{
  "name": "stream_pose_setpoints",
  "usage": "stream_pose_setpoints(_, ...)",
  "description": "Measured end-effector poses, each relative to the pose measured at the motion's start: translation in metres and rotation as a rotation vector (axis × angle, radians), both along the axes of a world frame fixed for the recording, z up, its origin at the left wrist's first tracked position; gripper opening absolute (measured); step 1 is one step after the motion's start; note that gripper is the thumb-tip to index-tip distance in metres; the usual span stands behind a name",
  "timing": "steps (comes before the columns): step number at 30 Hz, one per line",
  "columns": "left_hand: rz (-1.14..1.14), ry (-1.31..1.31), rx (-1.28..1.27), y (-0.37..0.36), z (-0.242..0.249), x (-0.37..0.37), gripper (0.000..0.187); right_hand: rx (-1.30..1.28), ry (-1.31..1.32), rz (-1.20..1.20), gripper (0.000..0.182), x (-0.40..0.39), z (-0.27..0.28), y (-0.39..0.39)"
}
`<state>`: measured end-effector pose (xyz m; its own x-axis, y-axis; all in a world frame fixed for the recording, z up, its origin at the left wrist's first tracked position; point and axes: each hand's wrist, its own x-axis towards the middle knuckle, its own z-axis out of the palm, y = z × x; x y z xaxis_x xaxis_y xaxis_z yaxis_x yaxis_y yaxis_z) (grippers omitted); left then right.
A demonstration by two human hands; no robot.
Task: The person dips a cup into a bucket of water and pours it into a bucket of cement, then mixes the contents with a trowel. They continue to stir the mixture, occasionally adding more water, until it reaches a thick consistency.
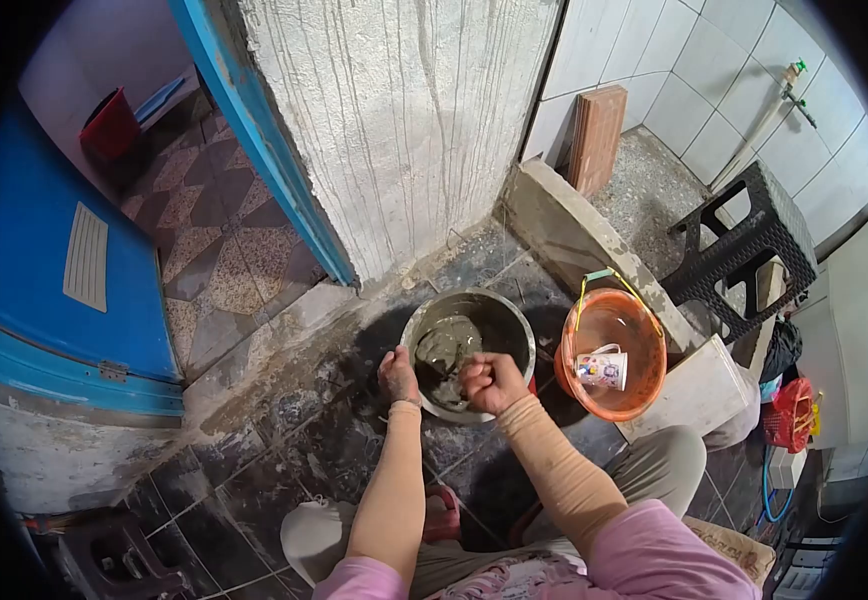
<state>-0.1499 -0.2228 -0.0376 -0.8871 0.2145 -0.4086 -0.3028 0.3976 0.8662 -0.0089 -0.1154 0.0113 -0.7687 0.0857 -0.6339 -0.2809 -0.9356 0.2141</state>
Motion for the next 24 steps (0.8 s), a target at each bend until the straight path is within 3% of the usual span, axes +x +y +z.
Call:
stream_pose_setpoints(1, -0.001, 0.013, 0.007, 0.0, -0.003, -0.002, 0.04, -0.088, 0.0, -0.036, 0.007, 0.0, 0.003, 0.006)
stream_pose_setpoints(3, 0.008, 0.05, 0.011, 0.003, -0.005, -0.005, 0.041, 0.036, 0.032, 0.118, 0.005, 0.008, 0.002, 0.012)
stream_pose_setpoints(6, 0.038, 0.04, 0.001, 0.001, -0.001, -0.002, 0.044, 0.463, -0.222, 0.493, 0.005, 0.028, 0.028, 0.026)
stream_pose_setpoints(7, -0.03, -0.001, -0.042, -0.001, 0.005, -0.005, 0.046, 0.845, -0.355, 0.733, 0.014, 0.032, 0.04, 0.028)
stream_pose_setpoints(9, -0.166, -0.088, -0.12, -0.003, 0.014, -0.012, 0.051, 1.369, -0.464, 1.055, 0.032, 0.037, 0.067, 0.043)
stream_pose_setpoints(10, -0.106, -0.081, -0.071, -0.002, 0.008, -0.008, 0.05, 1.741, -0.591, 1.426, 0.036, 0.027, 0.081, 0.051)
stream_pose_setpoints(13, 0.085, 0.077, 0.018, 0.006, -0.009, -0.004, 0.043, 2.586, -0.394, 1.667, 0.038, 0.003, 0.093, 0.05)
stream_pose_setpoints(14, 0.158, 0.201, 0.01, 0.01, -0.013, 0.002, 0.04, 2.625, -0.281, 1.844, 0.028, -0.005, 0.107, 0.048)
stream_pose_setpoints(16, 0.333, 0.392, 0.026, 0.018, -0.023, 0.009, 0.04, 2.88, -0.2, 1.829, 0.021, -0.008, 0.093, 0.054)
stream_pose_setpoints(19, 0.021, 0.26, -0.075, 0.004, -0.014, 0.0, 0.04, 3.229, -0.003, 1.782, 0.014, -0.015, 0.081, 0.067)
stream_pose_setpoints(21, 0.069, 0.324, -0.078, 0.01, -0.007, 0.006, 0.039, 3.445, 0.128, 1.595, 0.018, -0.027, 0.066, 0.08)
stream_pose_setpoints(22, 0.071, 0.332, -0.081, 0.01, -0.009, 0.007, 0.039, 3.256, 0.094, 1.962, 0.018, -0.036, 0.063, 0.079)
stream_pose_setpoints(24, 0.025, 0.314, -0.118, 0.007, -0.011, 0.0, 0.039, 3.071, -0.085, 1.971, 0.025, -0.035, 0.064, 0.081)
